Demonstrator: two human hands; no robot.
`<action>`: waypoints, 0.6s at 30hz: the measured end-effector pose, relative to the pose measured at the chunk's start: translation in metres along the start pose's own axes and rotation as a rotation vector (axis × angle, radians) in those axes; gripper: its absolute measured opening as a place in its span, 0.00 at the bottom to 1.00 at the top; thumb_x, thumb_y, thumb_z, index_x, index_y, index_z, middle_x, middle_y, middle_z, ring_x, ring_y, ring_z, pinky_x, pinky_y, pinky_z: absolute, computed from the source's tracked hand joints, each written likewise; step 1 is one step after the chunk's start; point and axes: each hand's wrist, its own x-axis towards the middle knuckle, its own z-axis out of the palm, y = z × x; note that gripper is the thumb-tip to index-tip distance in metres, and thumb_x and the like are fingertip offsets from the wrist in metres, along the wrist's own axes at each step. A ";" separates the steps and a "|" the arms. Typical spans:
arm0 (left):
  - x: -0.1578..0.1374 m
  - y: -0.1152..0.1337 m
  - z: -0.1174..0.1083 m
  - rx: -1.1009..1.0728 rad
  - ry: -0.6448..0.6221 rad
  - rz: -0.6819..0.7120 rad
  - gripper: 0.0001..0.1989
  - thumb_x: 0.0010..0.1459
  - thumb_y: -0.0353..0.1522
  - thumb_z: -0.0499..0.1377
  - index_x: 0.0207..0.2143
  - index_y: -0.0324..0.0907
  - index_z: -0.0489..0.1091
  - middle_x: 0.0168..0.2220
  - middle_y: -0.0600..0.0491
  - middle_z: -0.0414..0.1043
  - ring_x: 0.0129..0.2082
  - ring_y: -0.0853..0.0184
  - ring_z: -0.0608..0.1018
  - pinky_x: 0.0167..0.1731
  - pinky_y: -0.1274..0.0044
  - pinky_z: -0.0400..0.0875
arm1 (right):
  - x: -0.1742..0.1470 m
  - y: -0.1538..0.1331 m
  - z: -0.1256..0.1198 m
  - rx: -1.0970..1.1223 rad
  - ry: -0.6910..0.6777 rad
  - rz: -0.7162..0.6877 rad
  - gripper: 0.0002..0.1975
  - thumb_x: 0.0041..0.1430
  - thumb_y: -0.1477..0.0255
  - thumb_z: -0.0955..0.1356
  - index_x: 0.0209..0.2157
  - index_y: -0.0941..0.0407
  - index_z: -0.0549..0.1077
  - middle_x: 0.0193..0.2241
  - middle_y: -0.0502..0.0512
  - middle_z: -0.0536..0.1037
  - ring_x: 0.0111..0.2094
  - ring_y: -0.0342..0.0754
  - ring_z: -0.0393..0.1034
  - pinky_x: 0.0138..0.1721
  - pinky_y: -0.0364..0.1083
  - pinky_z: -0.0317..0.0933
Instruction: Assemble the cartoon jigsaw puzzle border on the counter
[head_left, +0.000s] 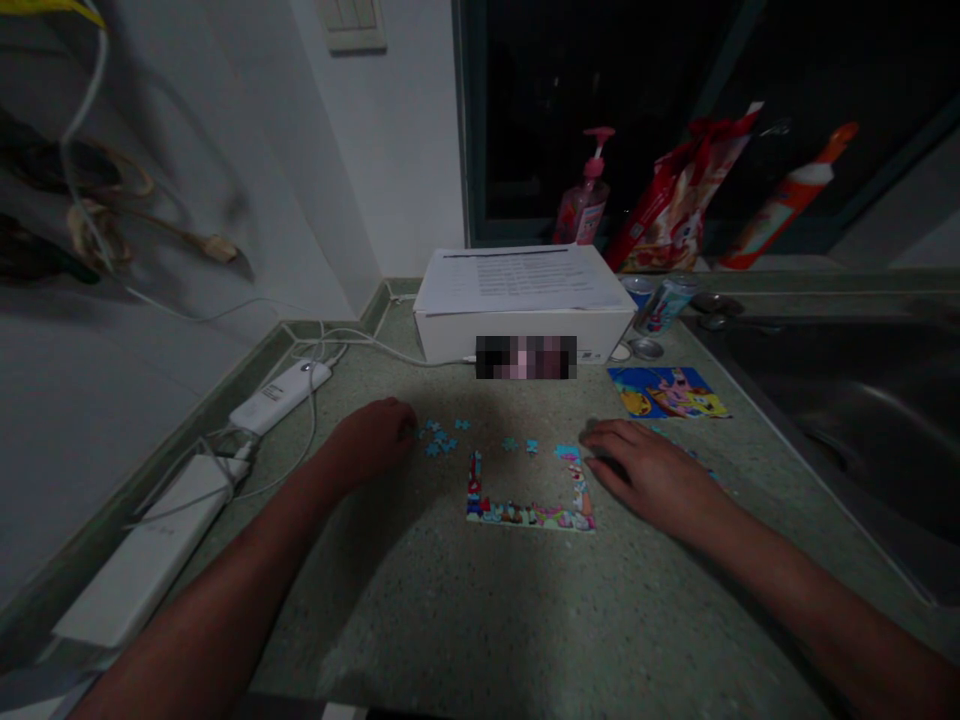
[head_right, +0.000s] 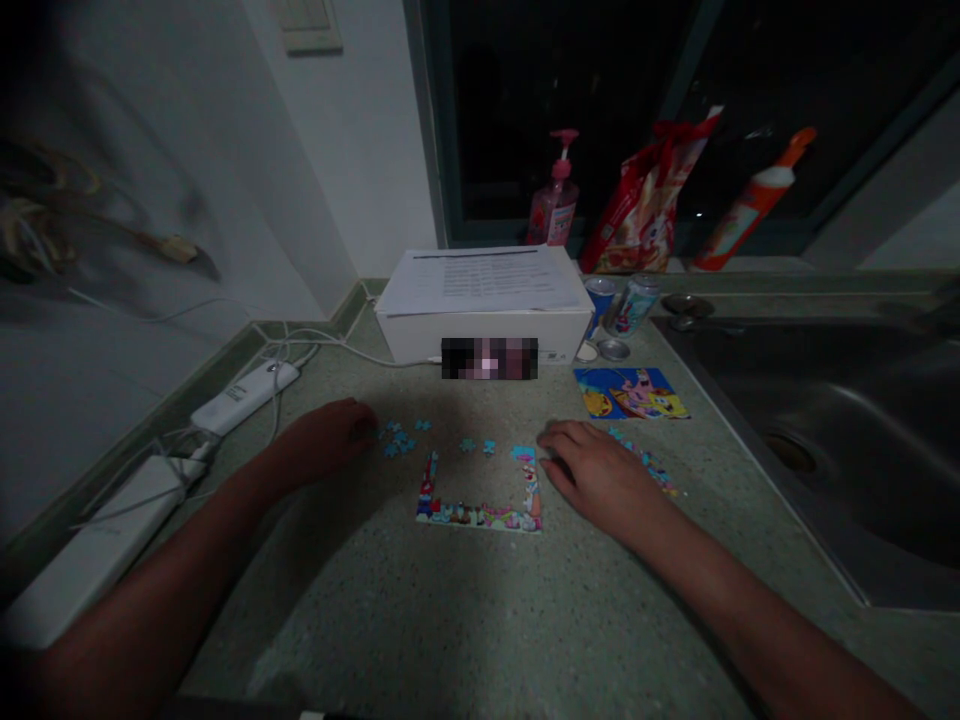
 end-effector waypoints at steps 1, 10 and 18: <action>0.000 0.000 0.000 -0.002 0.000 0.002 0.15 0.66 0.28 0.58 0.49 0.41 0.82 0.49 0.41 0.83 0.49 0.52 0.85 0.49 0.67 0.76 | 0.000 0.000 0.000 0.003 0.002 0.003 0.12 0.74 0.70 0.66 0.51 0.54 0.81 0.53 0.65 0.84 0.54 0.63 0.81 0.58 0.66 0.76; -0.001 -0.001 -0.002 -0.019 -0.004 -0.057 0.17 0.65 0.29 0.59 0.53 0.40 0.81 0.51 0.41 0.84 0.49 0.52 0.85 0.50 0.66 0.76 | 0.001 -0.003 -0.003 0.011 -0.003 0.027 0.10 0.73 0.70 0.66 0.50 0.53 0.79 0.52 0.64 0.84 0.52 0.63 0.81 0.54 0.65 0.77; 0.004 -0.006 0.006 -0.069 0.007 0.001 0.13 0.64 0.32 0.59 0.48 0.41 0.80 0.50 0.43 0.82 0.47 0.54 0.85 0.49 0.68 0.76 | 0.002 -0.001 -0.002 0.003 -0.017 -0.002 0.07 0.74 0.71 0.66 0.45 0.53 0.78 0.49 0.63 0.83 0.51 0.61 0.80 0.55 0.64 0.76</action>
